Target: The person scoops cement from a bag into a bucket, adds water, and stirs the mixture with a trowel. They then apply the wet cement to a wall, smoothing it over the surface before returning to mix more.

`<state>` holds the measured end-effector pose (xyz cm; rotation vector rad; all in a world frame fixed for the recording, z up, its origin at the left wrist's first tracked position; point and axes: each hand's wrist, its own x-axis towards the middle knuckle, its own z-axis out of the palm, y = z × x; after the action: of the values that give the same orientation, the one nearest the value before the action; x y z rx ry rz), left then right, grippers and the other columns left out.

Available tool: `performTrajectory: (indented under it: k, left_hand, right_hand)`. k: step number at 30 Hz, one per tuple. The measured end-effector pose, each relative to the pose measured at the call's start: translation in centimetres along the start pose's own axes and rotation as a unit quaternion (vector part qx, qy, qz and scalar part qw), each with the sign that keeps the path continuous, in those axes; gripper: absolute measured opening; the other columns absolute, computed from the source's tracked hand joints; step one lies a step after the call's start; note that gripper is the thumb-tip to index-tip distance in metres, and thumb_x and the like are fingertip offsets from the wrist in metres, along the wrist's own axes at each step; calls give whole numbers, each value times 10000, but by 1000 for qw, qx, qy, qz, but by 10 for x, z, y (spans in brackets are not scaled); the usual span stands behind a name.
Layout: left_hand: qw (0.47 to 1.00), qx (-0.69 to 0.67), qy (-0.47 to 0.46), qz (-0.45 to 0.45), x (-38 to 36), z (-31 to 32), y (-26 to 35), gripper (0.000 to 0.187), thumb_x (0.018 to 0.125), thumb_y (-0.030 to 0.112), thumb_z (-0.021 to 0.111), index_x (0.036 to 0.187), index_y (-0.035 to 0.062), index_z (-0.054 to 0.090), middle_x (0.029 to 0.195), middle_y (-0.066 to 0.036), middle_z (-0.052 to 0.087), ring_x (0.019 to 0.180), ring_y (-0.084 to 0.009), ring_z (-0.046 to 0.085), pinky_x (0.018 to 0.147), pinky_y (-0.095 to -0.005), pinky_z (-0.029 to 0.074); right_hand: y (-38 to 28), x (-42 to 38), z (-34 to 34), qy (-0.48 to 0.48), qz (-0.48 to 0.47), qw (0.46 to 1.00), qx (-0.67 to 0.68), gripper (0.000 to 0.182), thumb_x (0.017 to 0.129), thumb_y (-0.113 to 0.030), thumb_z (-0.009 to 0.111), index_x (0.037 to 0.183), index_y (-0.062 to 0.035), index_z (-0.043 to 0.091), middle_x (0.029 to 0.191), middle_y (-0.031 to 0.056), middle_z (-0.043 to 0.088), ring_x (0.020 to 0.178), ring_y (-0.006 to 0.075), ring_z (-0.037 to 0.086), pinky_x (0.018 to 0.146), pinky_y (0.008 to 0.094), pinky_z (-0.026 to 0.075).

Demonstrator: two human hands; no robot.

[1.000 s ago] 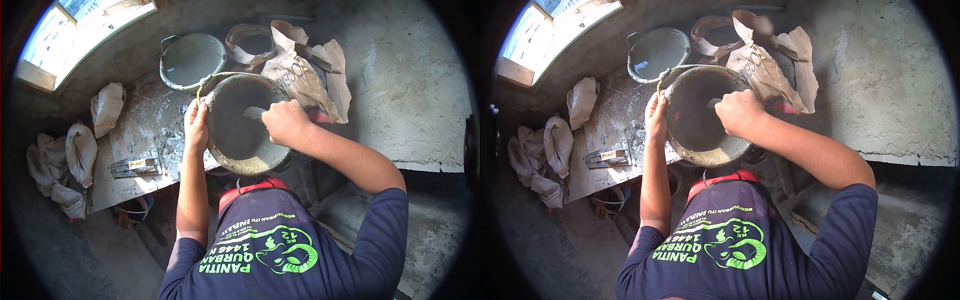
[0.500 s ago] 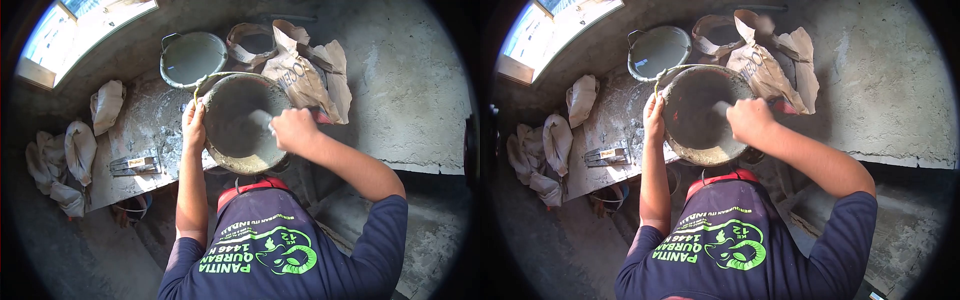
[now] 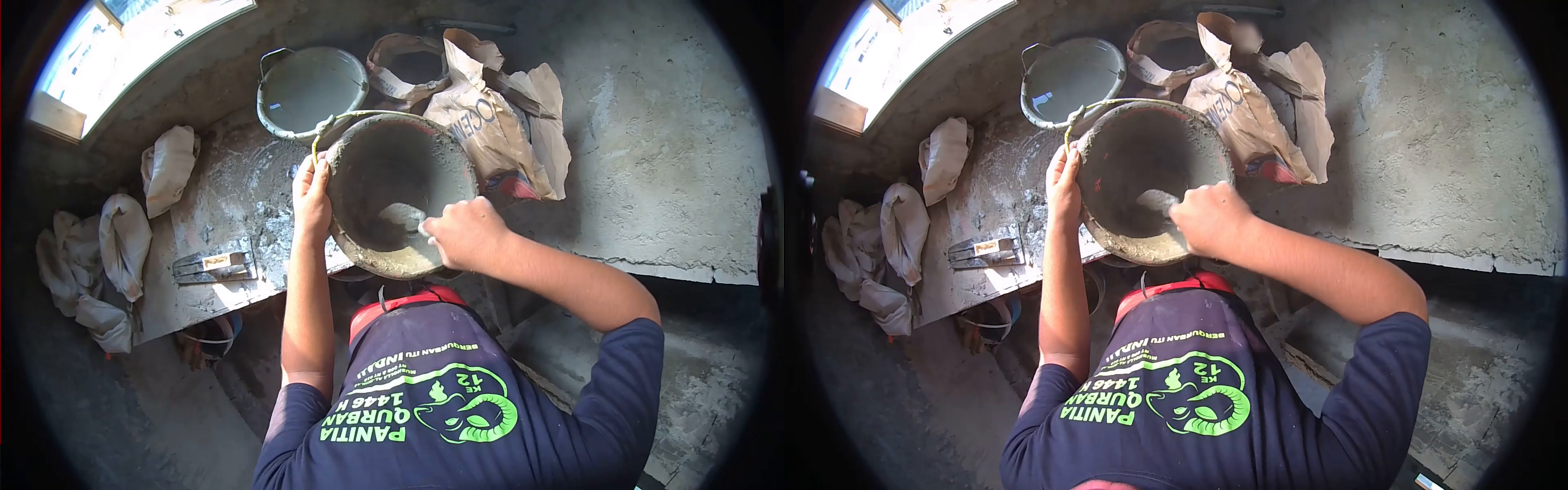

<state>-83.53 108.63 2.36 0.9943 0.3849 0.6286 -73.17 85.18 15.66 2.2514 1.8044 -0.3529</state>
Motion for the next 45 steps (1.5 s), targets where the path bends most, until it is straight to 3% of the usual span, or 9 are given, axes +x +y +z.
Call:
performTrajectory:
  k: [11, 20, 24, 26, 31, 32, 39, 41, 45]
  left_hand:
    - [1000, 9, -10, 4, -1, 12, -1, 232, 1059, 171, 527, 1205, 13, 612, 1097, -42, 675, 1000, -104, 613, 924, -279, 487]
    - [996, 69, -53, 24, -6, 36, 4, 213, 1064, 154, 512, 1190, 12, 608, 1066, -29, 663, 971, -91, 599, 894, -262, 481]
    - [998, 22, -50, 25, -8, 36, 5, 213, 1063, 151, 511, 1191, 9, 606, 1076, -32, 661, 973, -92, 599, 898, -264, 481]
    - [998, 3, -66, 11, -9, 33, 6, 216, 1064, 150, 508, 1193, 6, 604, 1087, -39, 663, 988, -96, 602, 916, -269, 480]
    - [999, -7, -46, 9, -5, 33, 1, 219, 1065, 147, 501, 1193, 0, 602, 1093, -50, 671, 1004, -100, 608, 929, -273, 480]
    - [999, -13, -40, 14, -4, 33, 1, 220, 1065, 147, 500, 1193, -1, 601, 1098, -53, 674, 1009, -102, 610, 930, -272, 480]
    - [999, -6, -24, 21, -1, 27, 3, 228, 1065, 164, 509, 1192, 0, 603, 1090, -58, 680, 991, -115, 628, 916, -282, 499]
    - [1000, -8, -25, 15, -2, 25, 4, 230, 1063, 168, 515, 1184, -5, 607, 1086, -61, 683, 994, -120, 631, 919, -286, 500]
    - [999, -3, -31, 20, 2, 10, -6, 230, 1058, 158, 521, 1188, -7, 613, 1105, -71, 686, 1011, -129, 635, 929, -289, 500]
  right_hand:
    - [31, 21, -19, -28, 161, 986, -33, 172, 847, -262, 709, 919, -110, 744, 822, 143, 728, 819, 316, 739, 695, 452, 575]
    - [3, 68, -93, -159, 96, 971, -151, 241, 820, -229, 720, 1007, -87, 777, 1022, 108, 764, 967, 240, 737, 819, 378, 585]
    - [4, 55, -119, -102, 80, 976, -173, 198, 787, -184, 715, 951, -87, 769, 941, 107, 764, 876, 264, 747, 745, 376, 592]
    - [15, 38, -99, 27, 7, 987, -161, 129, 771, -158, 687, 853, -71, 734, 829, 114, 739, 786, 266, 741, 652, 370, 582]
    - [29, 17, -4, 155, -25, 975, -155, 110, 764, -159, 637, 762, -67, 699, 720, 100, 707, 696, 237, 729, 577, 369, 572]
    - [25, 10, 1, 125, -16, 982, -143, 116, 778, -155, 629, 753, -57, 684, 729, 100, 711, 692, 235, 728, 571, 363, 569]
    - [-4, -30, 17, 68, 59, 994, -60, 171, 834, -185, 639, 954, -64, 661, 759, 110, 701, 695, 266, 726, 575, 396, 563]
    - [-12, -37, 18, 86, 43, 995, -9, 272, 925, -302, 627, 1135, -145, 698, 740, 116, 675, 639, 276, 695, 534, 386, 525]
    - [-3, -18, 18, 65, 8, 997, 47, 265, 874, -330, 670, 1110, -218, 713, 733, 118, 676, 655, 300, 697, 561, 427, 532]
